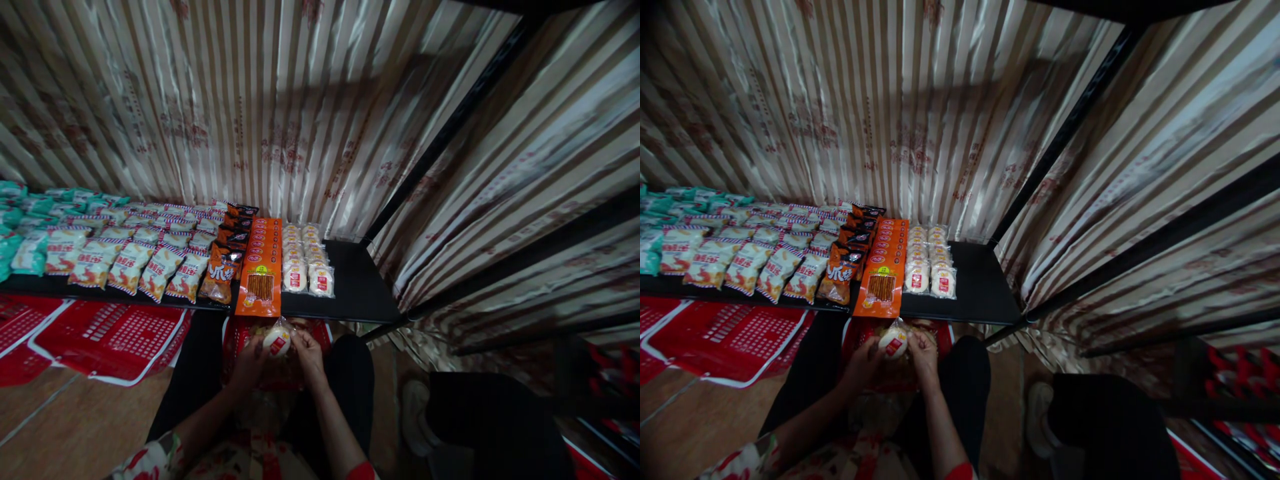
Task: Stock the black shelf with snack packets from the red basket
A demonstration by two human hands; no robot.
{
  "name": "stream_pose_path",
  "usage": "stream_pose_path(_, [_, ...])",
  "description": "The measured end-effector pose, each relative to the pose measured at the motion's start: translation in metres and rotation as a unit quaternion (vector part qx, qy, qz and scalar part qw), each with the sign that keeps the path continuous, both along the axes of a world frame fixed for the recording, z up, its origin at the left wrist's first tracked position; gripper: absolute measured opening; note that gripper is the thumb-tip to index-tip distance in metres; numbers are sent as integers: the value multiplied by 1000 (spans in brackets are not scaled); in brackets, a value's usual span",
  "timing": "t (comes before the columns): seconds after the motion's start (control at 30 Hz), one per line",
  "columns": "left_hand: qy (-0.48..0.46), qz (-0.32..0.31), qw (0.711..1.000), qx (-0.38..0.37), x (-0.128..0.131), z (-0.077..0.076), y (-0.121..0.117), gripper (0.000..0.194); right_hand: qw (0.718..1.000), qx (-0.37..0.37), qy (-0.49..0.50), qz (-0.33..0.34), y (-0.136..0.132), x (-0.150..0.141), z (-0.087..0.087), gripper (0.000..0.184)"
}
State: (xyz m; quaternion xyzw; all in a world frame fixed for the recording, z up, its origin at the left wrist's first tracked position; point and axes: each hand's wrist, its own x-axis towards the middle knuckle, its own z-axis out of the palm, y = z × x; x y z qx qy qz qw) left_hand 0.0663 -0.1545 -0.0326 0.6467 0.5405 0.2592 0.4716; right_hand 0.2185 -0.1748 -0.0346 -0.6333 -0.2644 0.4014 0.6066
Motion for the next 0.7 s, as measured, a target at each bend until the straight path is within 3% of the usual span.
stream_pose_path(0.1, [7, -18, 1000, -5, 5, 8, -1, 19, 998, -20, 41, 31, 0, 7, 9, 40])
stream_pose_path(0.27, [-19, -25, 999, -33, 13, 15, -1, 17, 998, -20, 46, 21, 2, 15, 22, 39])
stream_pose_path(0.43, [-104, 4, 992, -69, 22, 16, 0, 22, 998, -15, 64, -1, 3, 21, 19, 39])
stream_pose_path(0.7, [-224, 26, 970, -91, 40, 21, 8, 26, 999, -14, 42, 19, 1, 29, 20, 34])
